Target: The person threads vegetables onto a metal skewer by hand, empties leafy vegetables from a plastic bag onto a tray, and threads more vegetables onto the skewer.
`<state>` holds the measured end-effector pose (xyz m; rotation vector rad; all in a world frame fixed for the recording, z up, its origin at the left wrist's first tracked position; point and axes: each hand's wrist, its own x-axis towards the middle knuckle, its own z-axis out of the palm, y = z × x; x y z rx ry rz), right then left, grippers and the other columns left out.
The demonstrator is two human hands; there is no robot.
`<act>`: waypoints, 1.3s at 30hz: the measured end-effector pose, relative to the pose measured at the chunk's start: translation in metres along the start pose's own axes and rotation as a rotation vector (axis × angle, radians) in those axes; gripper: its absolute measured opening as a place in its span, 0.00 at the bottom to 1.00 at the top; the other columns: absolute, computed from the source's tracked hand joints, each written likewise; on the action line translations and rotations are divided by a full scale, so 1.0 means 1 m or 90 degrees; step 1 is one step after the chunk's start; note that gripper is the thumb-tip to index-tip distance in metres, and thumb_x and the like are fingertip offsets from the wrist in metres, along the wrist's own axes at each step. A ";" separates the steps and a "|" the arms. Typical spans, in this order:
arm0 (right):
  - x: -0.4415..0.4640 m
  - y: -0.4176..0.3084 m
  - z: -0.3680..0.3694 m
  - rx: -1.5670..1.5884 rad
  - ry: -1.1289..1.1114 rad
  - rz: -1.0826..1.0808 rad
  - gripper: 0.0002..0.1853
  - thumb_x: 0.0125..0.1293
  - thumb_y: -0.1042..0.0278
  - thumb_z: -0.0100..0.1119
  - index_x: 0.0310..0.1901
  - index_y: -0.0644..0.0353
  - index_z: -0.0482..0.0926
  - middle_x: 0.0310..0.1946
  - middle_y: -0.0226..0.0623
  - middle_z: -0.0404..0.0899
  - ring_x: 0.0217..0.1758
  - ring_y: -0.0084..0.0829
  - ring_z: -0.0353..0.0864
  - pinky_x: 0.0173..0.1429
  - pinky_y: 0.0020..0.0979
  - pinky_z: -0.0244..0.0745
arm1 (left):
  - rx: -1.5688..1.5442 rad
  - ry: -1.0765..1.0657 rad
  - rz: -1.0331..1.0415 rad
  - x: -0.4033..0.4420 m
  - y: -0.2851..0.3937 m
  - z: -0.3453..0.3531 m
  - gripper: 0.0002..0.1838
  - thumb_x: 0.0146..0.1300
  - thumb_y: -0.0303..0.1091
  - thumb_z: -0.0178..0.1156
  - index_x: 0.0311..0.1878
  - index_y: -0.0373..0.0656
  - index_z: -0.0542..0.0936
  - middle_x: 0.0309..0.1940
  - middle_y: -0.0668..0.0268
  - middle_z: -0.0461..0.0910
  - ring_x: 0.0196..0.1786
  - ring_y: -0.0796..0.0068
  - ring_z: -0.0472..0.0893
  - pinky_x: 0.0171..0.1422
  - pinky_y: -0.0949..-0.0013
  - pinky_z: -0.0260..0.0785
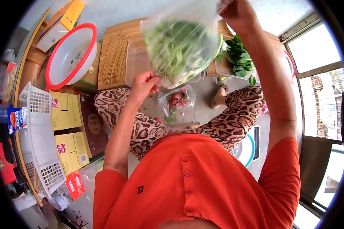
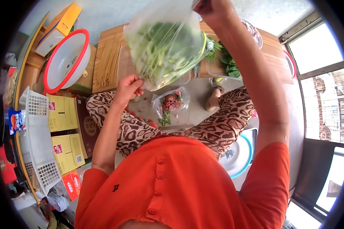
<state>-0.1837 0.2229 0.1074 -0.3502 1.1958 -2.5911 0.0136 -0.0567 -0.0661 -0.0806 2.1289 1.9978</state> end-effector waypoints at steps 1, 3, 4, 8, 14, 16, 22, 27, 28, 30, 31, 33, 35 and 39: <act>0.007 0.011 -0.004 -0.002 0.014 0.016 0.12 0.69 0.63 0.49 0.28 0.57 0.73 0.17 0.27 0.70 0.20 0.26 0.68 0.26 0.26 0.66 | -0.018 0.009 -0.013 -0.001 -0.004 -0.001 0.06 0.67 0.33 0.56 0.36 0.41 0.76 0.26 0.72 0.77 0.29 0.83 0.78 0.27 0.79 0.67; 0.029 0.033 -0.029 0.057 0.051 0.039 0.12 0.69 0.62 0.50 0.29 0.55 0.74 0.17 0.25 0.70 0.20 0.23 0.68 0.27 0.26 0.66 | -0.034 0.013 -0.023 0.002 -0.003 -0.005 0.06 0.67 0.32 0.56 0.33 0.42 0.76 0.23 0.73 0.76 0.27 0.84 0.77 0.27 0.79 0.67; 0.037 0.040 -0.040 0.057 0.044 0.060 0.11 0.69 0.62 0.50 0.29 0.55 0.74 0.17 0.24 0.70 0.20 0.23 0.68 0.27 0.25 0.66 | -0.060 0.031 0.001 0.004 -0.001 -0.007 0.06 0.67 0.32 0.56 0.33 0.42 0.76 0.23 0.74 0.75 0.27 0.85 0.76 0.28 0.79 0.67; 0.043 0.058 -0.053 0.044 0.050 0.080 0.12 0.70 0.61 0.51 0.30 0.55 0.75 0.17 0.25 0.71 0.20 0.23 0.68 0.28 0.25 0.65 | -0.101 0.038 0.066 0.019 0.020 -0.004 0.06 0.68 0.32 0.55 0.34 0.43 0.75 0.24 0.74 0.74 0.27 0.84 0.74 0.33 0.79 0.68; 0.015 0.062 -0.038 -0.326 0.010 0.177 0.20 0.69 0.56 0.53 0.56 0.59 0.75 0.52 0.35 0.79 0.40 0.22 0.77 0.39 0.20 0.70 | -0.339 0.075 0.181 0.051 0.046 -0.022 0.05 0.67 0.33 0.58 0.39 0.42 0.75 0.28 0.70 0.76 0.29 0.78 0.76 0.34 0.75 0.70; 0.002 0.068 -0.046 -0.482 0.048 0.089 0.20 0.67 0.59 0.54 0.55 0.63 0.74 0.46 0.34 0.80 0.35 0.24 0.80 0.36 0.24 0.71 | -0.414 0.090 0.216 0.057 0.058 -0.037 0.05 0.67 0.32 0.57 0.37 0.41 0.75 0.27 0.68 0.75 0.29 0.76 0.75 0.33 0.74 0.70; -0.033 0.105 -0.104 -0.674 0.069 0.023 0.16 0.63 0.63 0.57 0.49 0.63 0.79 0.31 0.33 0.83 0.30 0.23 0.82 0.32 0.25 0.73 | -0.412 0.102 0.231 0.070 0.078 -0.068 0.07 0.68 0.32 0.56 0.34 0.41 0.75 0.26 0.67 0.74 0.29 0.73 0.74 0.35 0.70 0.69; -0.094 0.141 -0.109 -1.079 -0.098 -0.082 0.32 0.55 0.61 0.64 0.63 0.55 0.67 0.63 0.42 0.67 0.66 0.41 0.66 0.64 0.40 0.66 | -0.469 0.145 0.247 0.068 0.081 -0.114 0.07 0.69 0.32 0.55 0.34 0.41 0.73 0.26 0.67 0.72 0.31 0.73 0.73 0.39 0.70 0.68; -0.098 0.146 -0.106 -1.092 -0.133 -0.135 0.35 0.54 0.61 0.65 0.64 0.56 0.65 0.64 0.41 0.65 0.68 0.42 0.63 0.67 0.41 0.62 | -0.457 0.165 0.242 0.065 0.085 -0.112 0.07 0.69 0.31 0.54 0.34 0.40 0.72 0.26 0.67 0.71 0.31 0.73 0.72 0.39 0.70 0.69; -0.100 0.163 -0.102 -1.144 -0.170 -0.208 0.42 0.52 0.61 0.68 0.68 0.57 0.58 0.66 0.40 0.63 0.72 0.41 0.57 0.71 0.44 0.55 | -0.436 0.180 0.235 0.060 0.089 -0.105 0.07 0.69 0.31 0.55 0.34 0.40 0.73 0.26 0.67 0.71 0.31 0.73 0.72 0.39 0.69 0.69; -0.098 0.174 -0.104 -1.141 -0.171 -0.208 0.42 0.52 0.61 0.68 0.68 0.57 0.58 0.66 0.40 0.63 0.72 0.41 0.57 0.71 0.44 0.55 | -0.420 0.192 0.228 0.058 0.090 -0.103 0.07 0.69 0.31 0.55 0.34 0.40 0.73 0.26 0.67 0.71 0.31 0.73 0.72 0.39 0.69 0.69; -0.090 0.193 -0.108 -1.179 -0.185 -0.185 0.40 0.53 0.62 0.67 0.67 0.57 0.59 0.65 0.40 0.64 0.72 0.40 0.57 0.70 0.45 0.56 | -0.409 0.182 0.229 0.055 0.083 -0.118 0.06 0.68 0.31 0.56 0.36 0.39 0.73 0.27 0.67 0.71 0.31 0.72 0.72 0.39 0.68 0.69; -0.083 0.199 -0.109 -1.193 -0.184 -0.178 0.33 0.55 0.66 0.64 0.63 0.56 0.64 0.63 0.37 0.67 0.70 0.38 0.60 0.69 0.44 0.58 | -0.459 0.292 0.197 0.054 0.064 -0.153 0.06 0.68 0.31 0.56 0.37 0.39 0.73 0.27 0.66 0.71 0.31 0.72 0.72 0.39 0.67 0.69; -0.079 0.205 -0.115 -1.198 -0.173 -0.204 0.24 0.57 0.72 0.60 0.57 0.54 0.71 0.58 0.32 0.73 0.66 0.34 0.67 0.65 0.43 0.63 | -0.625 0.523 0.129 0.048 -0.022 -0.244 0.11 0.72 0.34 0.49 0.35 0.37 0.70 0.26 0.62 0.72 0.32 0.67 0.76 0.39 0.63 0.76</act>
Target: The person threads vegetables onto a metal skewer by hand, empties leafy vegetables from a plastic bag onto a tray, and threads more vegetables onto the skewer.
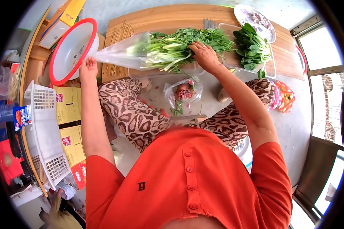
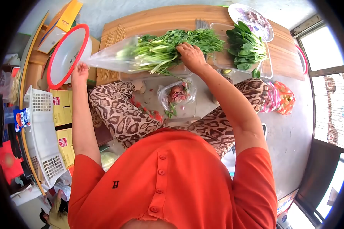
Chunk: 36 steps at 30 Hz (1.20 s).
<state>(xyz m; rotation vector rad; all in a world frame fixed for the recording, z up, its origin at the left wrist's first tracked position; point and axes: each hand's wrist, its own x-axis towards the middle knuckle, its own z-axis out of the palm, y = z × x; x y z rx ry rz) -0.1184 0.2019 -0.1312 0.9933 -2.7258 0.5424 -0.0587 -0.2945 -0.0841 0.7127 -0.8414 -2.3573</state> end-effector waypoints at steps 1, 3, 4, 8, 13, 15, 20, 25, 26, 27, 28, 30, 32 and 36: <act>-0.002 -0.001 -0.001 0.021 -0.033 0.006 0.23 0.56 0.72 0.60 0.56 0.54 0.72 0.58 0.32 0.73 0.66 0.34 0.67 0.64 0.43 0.63 | -0.009 0.079 0.025 -0.003 -0.004 -0.012 0.12 0.72 0.35 0.48 0.34 0.37 0.69 0.27 0.62 0.72 0.34 0.66 0.77 0.42 0.61 0.76; -0.002 -0.001 -0.001 0.045 -0.071 -0.004 0.23 0.56 0.73 0.59 0.55 0.55 0.73 0.58 0.33 0.72 0.66 0.34 0.66 0.64 0.43 0.62 | 0.036 0.134 0.066 -0.003 -0.008 -0.028 0.12 0.72 0.36 0.48 0.34 0.38 0.68 0.30 0.62 0.73 0.36 0.65 0.78 0.46 0.60 0.77; -0.005 -0.002 0.002 0.049 -0.076 -0.008 0.23 0.56 0.73 0.59 0.55 0.55 0.73 0.58 0.33 0.72 0.66 0.34 0.66 0.64 0.43 0.62 | 0.092 0.114 0.082 -0.013 -0.013 -0.031 0.12 0.72 0.36 0.48 0.35 0.38 0.68 0.31 0.61 0.74 0.37 0.64 0.79 0.46 0.59 0.78; -0.008 -0.017 -0.005 -0.010 -0.015 -0.021 0.25 0.56 0.74 0.57 0.58 0.56 0.70 0.61 0.36 0.70 0.69 0.38 0.62 0.67 0.45 0.59 | 0.395 0.074 0.198 -0.079 -0.013 0.015 0.13 0.68 0.36 0.53 0.47 0.35 0.70 0.37 0.61 0.74 0.36 0.67 0.79 0.43 0.63 0.76; 0.001 -0.047 -0.020 0.038 0.054 -0.104 0.23 0.58 0.74 0.54 0.57 0.59 0.71 0.61 0.38 0.70 0.70 0.39 0.62 0.71 0.45 0.56 | 0.856 -0.069 0.817 -0.129 -0.032 0.062 0.15 0.60 0.28 0.60 0.50 0.39 0.75 0.46 0.59 0.76 0.47 0.63 0.77 0.51 0.60 0.69; 0.012 -0.053 -0.019 0.087 0.058 -0.150 0.19 0.60 0.73 0.50 0.54 0.59 0.74 0.59 0.38 0.72 0.67 0.40 0.65 0.70 0.42 0.58 | 1.015 -0.208 0.922 -0.149 -0.041 0.076 0.09 0.57 0.28 0.62 0.42 0.42 0.80 0.49 0.59 0.76 0.51 0.57 0.74 0.55 0.56 0.66; 0.040 -0.065 0.009 0.032 0.003 -0.168 0.23 0.60 0.70 0.53 0.58 0.60 0.71 0.61 0.39 0.69 0.71 0.39 0.59 0.72 0.44 0.55 | 1.179 -0.518 0.819 -0.159 -0.095 0.090 0.11 0.59 0.28 0.58 0.46 0.45 0.81 0.53 0.66 0.77 0.59 0.65 0.72 0.60 0.58 0.60; 0.046 -0.066 0.026 0.019 -0.038 -0.139 0.28 0.58 0.64 0.61 0.61 0.58 0.68 0.62 0.38 0.67 0.70 0.38 0.61 0.72 0.46 0.54 | 1.195 -0.759 0.682 -0.118 -0.144 0.090 0.14 0.63 0.32 0.57 0.52 0.46 0.78 0.53 0.66 0.78 0.61 0.64 0.71 0.68 0.58 0.56; 0.044 -0.067 0.023 0.015 -0.043 -0.137 0.27 0.58 0.65 0.60 0.60 0.57 0.68 0.61 0.37 0.68 0.69 0.37 0.62 0.71 0.45 0.55 | 1.193 -0.757 0.682 -0.113 -0.148 0.088 0.14 0.63 0.32 0.57 0.52 0.46 0.78 0.53 0.66 0.78 0.61 0.64 0.71 0.68 0.58 0.56; 0.043 -0.065 0.023 0.012 -0.044 -0.138 0.27 0.58 0.65 0.60 0.60 0.57 0.68 0.61 0.37 0.68 0.69 0.37 0.62 0.71 0.45 0.55 | 1.217 -0.785 0.631 -0.106 -0.152 0.087 0.14 0.63 0.35 0.57 0.52 0.47 0.79 0.50 0.66 0.78 0.59 0.64 0.72 0.68 0.57 0.56; 0.041 -0.063 0.022 0.008 -0.044 -0.141 0.26 0.58 0.65 0.59 0.60 0.57 0.69 0.60 0.36 0.69 0.67 0.37 0.64 0.71 0.45 0.55 | 1.239 -0.814 0.580 -0.103 -0.154 0.090 0.14 0.64 0.38 0.57 0.51 0.47 0.79 0.47 0.65 0.79 0.57 0.64 0.72 0.69 0.56 0.55; 0.037 -0.060 0.023 0.005 -0.047 -0.142 0.26 0.58 0.65 0.59 0.59 0.56 0.69 0.59 0.35 0.70 0.66 0.36 0.65 0.70 0.45 0.55 | 1.253 -0.821 0.654 -0.093 -0.152 0.094 0.13 0.64 0.43 0.56 0.45 0.48 0.81 0.39 0.65 0.80 0.52 0.64 0.74 0.71 0.53 0.53; 0.033 -0.061 0.022 0.017 -0.031 -0.138 0.25 0.58 0.66 0.58 0.59 0.56 0.70 0.58 0.34 0.72 0.65 0.35 0.67 0.71 0.44 0.55 | 1.339 -0.831 0.681 -0.091 -0.137 0.102 0.11 0.63 0.44 0.57 0.35 0.48 0.83 0.34 0.66 0.80 0.48 0.64 0.74 0.72 0.51 0.52; 0.035 -0.063 0.017 0.041 -0.066 -0.126 0.23 0.59 0.66 0.58 0.58 0.55 0.71 0.55 0.35 0.74 0.64 0.35 0.68 0.70 0.44 0.56 | 1.511 -0.550 0.712 -0.072 -0.107 0.098 0.14 0.63 0.45 0.58 0.30 0.47 0.83 0.34 0.66 0.81 0.44 0.66 0.75 0.65 0.53 0.58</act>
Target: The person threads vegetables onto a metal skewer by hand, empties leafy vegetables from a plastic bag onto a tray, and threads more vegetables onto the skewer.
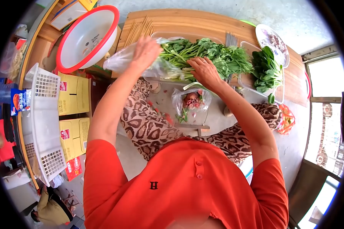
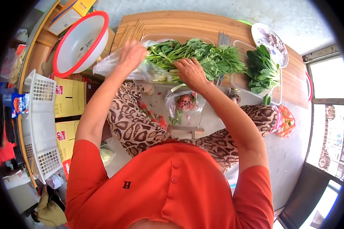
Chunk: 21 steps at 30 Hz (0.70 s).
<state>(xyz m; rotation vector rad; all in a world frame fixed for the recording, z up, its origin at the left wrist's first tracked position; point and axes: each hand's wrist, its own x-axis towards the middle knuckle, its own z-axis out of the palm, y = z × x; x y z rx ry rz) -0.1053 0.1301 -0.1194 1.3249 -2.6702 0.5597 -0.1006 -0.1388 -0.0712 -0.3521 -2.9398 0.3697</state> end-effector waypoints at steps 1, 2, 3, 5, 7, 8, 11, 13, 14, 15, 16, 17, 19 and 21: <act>0.003 0.000 0.000 0.009 0.036 -0.017 0.18 0.59 0.67 0.57 0.53 0.56 0.75 0.50 0.36 0.77 0.60 0.37 0.72 0.67 0.44 0.58 | 0.002 -0.015 -0.062 -0.004 -0.012 -0.007 0.13 0.62 0.45 0.59 0.31 0.46 0.83 0.34 0.64 0.81 0.44 0.64 0.75 0.63 0.54 0.59; 0.007 -0.002 -0.005 0.008 0.033 -0.017 0.18 0.59 0.67 0.57 0.53 0.56 0.75 0.50 0.36 0.77 0.60 0.37 0.72 0.67 0.44 0.58 | 0.004 -0.031 -0.124 -0.010 -0.023 -0.014 0.13 0.61 0.44 0.60 0.31 0.45 0.84 0.35 0.63 0.81 0.43 0.63 0.76 0.61 0.54 0.59; 0.013 -0.003 -0.010 0.003 0.004 -0.011 0.16 0.59 0.67 0.57 0.49 0.57 0.76 0.47 0.36 0.78 0.57 0.38 0.73 0.66 0.44 0.59 | 0.001 -0.032 -0.126 -0.016 -0.031 -0.015 0.13 0.61 0.44 0.60 0.31 0.45 0.84 0.35 0.63 0.81 0.43 0.63 0.76 0.61 0.54 0.59; 0.027 -0.004 -0.012 0.010 0.035 -0.035 0.09 0.57 0.70 0.56 0.40 0.59 0.79 0.38 0.38 0.79 0.50 0.40 0.77 0.60 0.43 0.64 | -0.007 -0.114 -0.243 -0.028 -0.047 -0.013 0.13 0.58 0.41 0.63 0.41 0.42 0.83 0.38 0.59 0.81 0.47 0.59 0.77 0.59 0.53 0.61; 0.048 -0.003 -0.009 0.021 0.042 -0.046 0.09 0.56 0.72 0.55 0.40 0.59 0.79 0.38 0.39 0.79 0.49 0.41 0.77 0.58 0.43 0.66 | -0.067 -0.097 -0.270 -0.036 -0.049 0.001 0.18 0.57 0.40 0.64 0.48 0.42 0.80 0.42 0.58 0.80 0.50 0.58 0.76 0.58 0.52 0.62; 0.059 -0.003 -0.007 0.036 0.049 -0.052 0.10 0.55 0.74 0.54 0.39 0.60 0.79 0.38 0.40 0.79 0.48 0.41 0.77 0.56 0.42 0.68 | -0.127 -0.084 -0.294 -0.040 -0.048 0.004 0.24 0.55 0.39 0.65 0.55 0.41 0.77 0.45 0.56 0.79 0.54 0.57 0.75 0.57 0.51 0.63; 0.096 -0.014 0.007 0.129 0.061 -0.115 0.15 0.55 0.78 0.51 0.45 0.61 0.78 0.43 0.41 0.79 0.47 0.44 0.78 0.51 0.41 0.74 | -0.242 -0.069 -0.296 -0.034 -0.047 0.031 0.33 0.56 0.31 0.62 0.66 0.43 0.65 0.54 0.53 0.73 0.59 0.54 0.72 0.59 0.54 0.65; 0.122 -0.025 0.022 0.134 0.039 -0.149 0.22 0.55 0.78 0.51 0.54 0.58 0.74 0.55 0.40 0.74 0.53 0.43 0.77 0.55 0.41 0.73 | -0.337 -0.024 -0.292 -0.030 -0.042 0.032 0.37 0.54 0.23 0.58 0.70 0.43 0.60 0.56 0.51 0.69 0.60 0.50 0.70 0.63 0.59 0.64; 0.135 -0.027 0.032 0.108 -0.012 -0.176 0.30 0.54 0.77 0.55 0.61 0.54 0.68 0.61 0.37 0.69 0.60 0.41 0.73 0.60 0.42 0.70 | -0.335 -0.025 -0.293 -0.030 -0.041 0.034 0.37 0.54 0.23 0.58 0.70 0.43 0.60 0.56 0.51 0.69 0.60 0.50 0.70 0.63 0.59 0.64; 0.145 -0.031 0.042 0.079 -0.022 -0.208 0.34 0.52 0.75 0.58 0.64 0.52 0.64 0.63 0.35 0.67 0.63 0.40 0.70 0.62 0.43 0.68 | -0.348 0.003 -0.290 -0.030 -0.041 0.036 0.35 0.55 0.21 0.53 0.69 0.43 0.61 0.56 0.51 0.69 0.59 0.51 0.71 0.61 0.57 0.66; 0.152 -0.036 0.046 0.050 -0.032 -0.239 0.38 0.51 0.74 0.62 0.66 0.50 0.61 0.64 0.33 0.65 0.65 0.39 0.67 0.64 0.44 0.66 | -0.361 0.032 -0.287 -0.030 -0.042 0.037 0.34 0.56 0.18 0.49 0.69 0.44 0.61 0.56 0.51 0.69 0.58 0.51 0.73 0.58 0.55 0.68; 0.156 -0.040 0.049 0.052 -0.031 -0.239 0.38 0.51 0.74 0.62 0.66 0.50 0.61 0.64 0.33 0.65 0.65 0.39 0.67 0.64 0.44 0.66 | -0.380 -0.007 -0.312 -0.029 -0.042 0.035 0.34 0.56 0.19 0.50 0.69 0.46 0.62 0.60 0.53 0.68 0.62 0.53 0.70 0.61 0.56 0.67; 0.161 -0.043 0.052 0.005 -0.179 -0.211 0.45 0.47 0.69 0.67 0.69 0.48 0.57 0.63 0.33 0.66 0.65 0.36 0.67 0.62 0.43 0.66 | -0.361 -0.005 -0.291 -0.032 -0.046 0.041 0.33 0.56 0.19 0.50 0.68 0.46 0.63 0.63 0.54 0.66 0.63 0.53 0.69 0.62 0.57 0.66; 0.158 -0.042 0.053 -0.014 -0.192 -0.199 0.44 0.47 0.67 0.68 0.68 0.47 0.59 0.58 0.33 0.69 0.61 0.35 0.70 0.59 0.42 0.66 | -0.347 -0.002 -0.270 -0.033 -0.047 0.046 0.32 0.57 0.20 0.51 0.67 0.47 0.65 0.66 0.55 0.63 0.65 0.54 0.68 0.63 0.58 0.66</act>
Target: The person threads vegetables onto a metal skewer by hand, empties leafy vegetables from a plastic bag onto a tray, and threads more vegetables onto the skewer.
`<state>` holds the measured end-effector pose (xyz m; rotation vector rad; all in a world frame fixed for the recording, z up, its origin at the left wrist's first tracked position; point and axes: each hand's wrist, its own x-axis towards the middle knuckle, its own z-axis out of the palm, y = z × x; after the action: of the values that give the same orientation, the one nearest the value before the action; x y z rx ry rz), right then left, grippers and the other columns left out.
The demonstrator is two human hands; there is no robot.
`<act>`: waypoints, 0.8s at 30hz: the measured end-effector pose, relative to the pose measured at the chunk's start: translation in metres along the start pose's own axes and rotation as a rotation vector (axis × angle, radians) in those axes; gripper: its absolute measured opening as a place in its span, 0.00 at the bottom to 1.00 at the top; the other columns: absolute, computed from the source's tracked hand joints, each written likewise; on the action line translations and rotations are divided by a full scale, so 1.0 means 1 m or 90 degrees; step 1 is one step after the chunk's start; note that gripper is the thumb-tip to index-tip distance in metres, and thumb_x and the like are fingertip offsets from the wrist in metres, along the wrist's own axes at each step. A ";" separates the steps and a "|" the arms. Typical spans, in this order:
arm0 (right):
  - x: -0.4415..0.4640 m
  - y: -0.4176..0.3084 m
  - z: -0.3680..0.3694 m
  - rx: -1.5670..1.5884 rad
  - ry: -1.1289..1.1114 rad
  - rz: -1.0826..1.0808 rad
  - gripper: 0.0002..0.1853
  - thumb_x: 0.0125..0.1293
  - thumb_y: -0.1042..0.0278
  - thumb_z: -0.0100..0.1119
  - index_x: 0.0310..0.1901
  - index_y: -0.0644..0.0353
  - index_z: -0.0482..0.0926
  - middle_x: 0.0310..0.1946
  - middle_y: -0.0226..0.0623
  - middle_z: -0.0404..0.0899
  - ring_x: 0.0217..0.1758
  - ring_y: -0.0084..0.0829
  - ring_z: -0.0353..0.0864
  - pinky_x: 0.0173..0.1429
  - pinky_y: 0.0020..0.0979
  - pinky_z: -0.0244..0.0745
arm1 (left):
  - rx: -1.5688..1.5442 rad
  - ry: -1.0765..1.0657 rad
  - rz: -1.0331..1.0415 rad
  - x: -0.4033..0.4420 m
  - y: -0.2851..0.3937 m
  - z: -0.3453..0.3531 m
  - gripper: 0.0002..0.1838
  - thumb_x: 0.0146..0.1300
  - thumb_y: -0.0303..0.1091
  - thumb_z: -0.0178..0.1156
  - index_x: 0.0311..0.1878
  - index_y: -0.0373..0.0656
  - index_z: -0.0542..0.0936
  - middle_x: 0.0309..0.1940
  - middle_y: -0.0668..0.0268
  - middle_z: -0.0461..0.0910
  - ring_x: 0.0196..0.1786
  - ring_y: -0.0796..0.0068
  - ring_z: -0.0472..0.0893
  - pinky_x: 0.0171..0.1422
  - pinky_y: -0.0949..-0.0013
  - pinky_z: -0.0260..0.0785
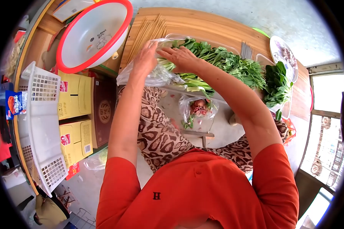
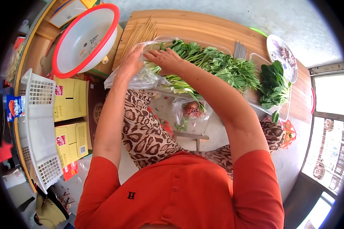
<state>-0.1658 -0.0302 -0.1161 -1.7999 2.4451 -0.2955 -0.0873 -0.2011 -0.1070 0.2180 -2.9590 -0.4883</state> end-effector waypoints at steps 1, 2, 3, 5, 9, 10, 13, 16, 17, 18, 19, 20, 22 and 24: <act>-0.003 0.002 0.002 -0.014 -0.016 0.015 0.43 0.47 0.64 0.69 0.67 0.46 0.61 0.54 0.33 0.72 0.58 0.35 0.73 0.57 0.41 0.66 | 0.023 -0.017 -0.012 0.000 0.001 0.000 0.31 0.57 0.21 0.51 0.67 0.46 0.66 0.68 0.56 0.61 0.65 0.54 0.68 0.64 0.58 0.65; -0.007 0.003 0.004 -0.013 -0.018 0.015 0.43 0.47 0.64 0.69 0.67 0.46 0.61 0.54 0.33 0.72 0.58 0.35 0.73 0.57 0.41 0.66 | 0.046 -0.035 -0.024 0.000 0.002 0.000 0.30 0.58 0.21 0.51 0.66 0.46 0.68 0.70 0.56 0.59 0.66 0.54 0.67 0.66 0.58 0.64; -0.011 0.005 0.006 -0.022 -0.017 0.016 0.37 0.47 0.63 0.68 0.62 0.46 0.66 0.48 0.33 0.74 0.54 0.34 0.75 0.54 0.41 0.66 | 0.046 -0.037 -0.023 0.001 0.001 0.001 0.30 0.58 0.21 0.51 0.66 0.46 0.68 0.70 0.56 0.59 0.66 0.54 0.67 0.66 0.58 0.64; -0.017 0.008 0.007 -0.028 -0.018 0.018 0.31 0.48 0.62 0.68 0.57 0.46 0.72 0.43 0.32 0.75 0.50 0.34 0.77 0.51 0.40 0.65 | 0.070 -0.053 -0.032 0.003 -0.003 0.002 0.30 0.59 0.21 0.51 0.67 0.47 0.67 0.71 0.57 0.57 0.66 0.54 0.67 0.66 0.59 0.64; -0.035 0.015 -0.001 -0.053 0.019 0.014 0.10 0.49 0.65 0.64 0.35 0.50 0.80 0.38 0.33 0.75 0.47 0.35 0.78 0.50 0.40 0.65 | 0.024 -0.092 -0.098 0.000 -0.011 -0.004 0.37 0.53 0.15 0.49 0.69 0.45 0.63 0.74 0.59 0.51 0.71 0.57 0.61 0.70 0.61 0.59; -0.042 0.018 -0.003 -0.052 0.048 0.024 0.10 0.49 0.66 0.63 0.36 0.50 0.81 0.39 0.32 0.75 0.47 0.35 0.77 0.50 0.40 0.65 | 0.012 -0.058 -0.091 -0.003 -0.014 -0.005 0.36 0.53 0.14 0.48 0.69 0.43 0.63 0.74 0.59 0.51 0.71 0.57 0.60 0.71 0.61 0.59; -0.066 0.025 -0.005 -0.029 0.101 0.047 0.10 0.50 0.68 0.61 0.37 0.50 0.81 0.39 0.32 0.75 0.49 0.35 0.76 0.50 0.41 0.66 | 0.007 0.036 -0.066 -0.013 -0.014 -0.007 0.34 0.55 0.13 0.46 0.68 0.37 0.62 0.73 0.56 0.52 0.70 0.55 0.61 0.70 0.62 0.60; -0.086 0.028 -0.001 0.005 0.162 0.097 0.12 0.50 0.70 0.61 0.39 0.51 0.81 0.38 0.32 0.74 0.48 0.37 0.75 0.49 0.40 0.68 | -0.072 0.141 -0.019 -0.017 -0.002 -0.017 0.32 0.56 0.13 0.47 0.67 0.34 0.63 0.72 0.52 0.55 0.71 0.54 0.61 0.70 0.63 0.59; -0.090 0.028 0.002 0.003 0.166 0.102 0.12 0.50 0.70 0.61 0.39 0.51 0.81 0.38 0.32 0.74 0.48 0.37 0.75 0.49 0.40 0.68 | -0.164 0.185 0.002 -0.016 0.003 -0.018 0.32 0.55 0.13 0.48 0.67 0.34 0.63 0.72 0.53 0.55 0.72 0.55 0.59 0.71 0.64 0.58; -0.095 0.027 0.005 0.002 0.183 0.105 0.12 0.50 0.71 0.60 0.39 0.51 0.80 0.39 0.32 0.74 0.48 0.37 0.74 0.49 0.40 0.68 | -0.163 0.184 0.008 -0.014 0.004 -0.015 0.32 0.55 0.13 0.48 0.67 0.34 0.63 0.72 0.53 0.55 0.72 0.55 0.59 0.71 0.64 0.58; -0.098 0.025 0.007 0.001 0.200 0.106 0.12 0.51 0.73 0.59 0.39 0.51 0.80 0.40 0.32 0.74 0.48 0.37 0.74 0.48 0.40 0.69 | -0.260 0.209 0.024 -0.012 0.009 -0.016 0.33 0.54 0.13 0.49 0.67 0.35 0.64 0.68 0.52 0.62 0.65 0.59 0.67 0.64 0.66 0.63; -0.099 0.022 0.010 -0.002 0.216 0.108 0.13 0.51 0.74 0.58 0.40 0.50 0.80 0.40 0.31 0.73 0.48 0.37 0.74 0.48 0.40 0.70 | -0.358 0.234 0.039 -0.010 0.013 -0.017 0.33 0.54 0.14 0.50 0.67 0.35 0.64 0.64 0.51 0.68 0.59 0.63 0.76 0.58 0.69 0.69; -0.101 0.016 0.012 -0.001 0.227 0.113 0.14 0.51 0.74 0.58 0.41 0.50 0.80 0.43 0.31 0.74 0.49 0.37 0.73 0.49 0.40 0.71 | -0.499 0.133 -0.049 -0.011 0.037 -0.041 0.34 0.54 0.13 0.46 0.69 0.36 0.62 0.64 0.53 0.67 0.51 0.72 0.77 0.46 0.75 0.69; -0.106 0.009 0.011 0.006 0.224 0.133 0.14 0.51 0.74 0.59 0.41 0.50 0.79 0.44 0.31 0.74 0.50 0.37 0.73 0.50 0.40 0.71 | -0.679 0.066 -0.092 -0.007 0.067 -0.063 0.37 0.53 0.11 0.42 0.70 0.34 0.59 0.61 0.56 0.69 0.33 0.84 0.76 0.30 0.80 0.63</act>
<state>-0.1399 0.0718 -0.1331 -1.5816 2.8293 -0.6529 -0.0785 -0.1565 -0.0265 0.3002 -2.1813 -1.8536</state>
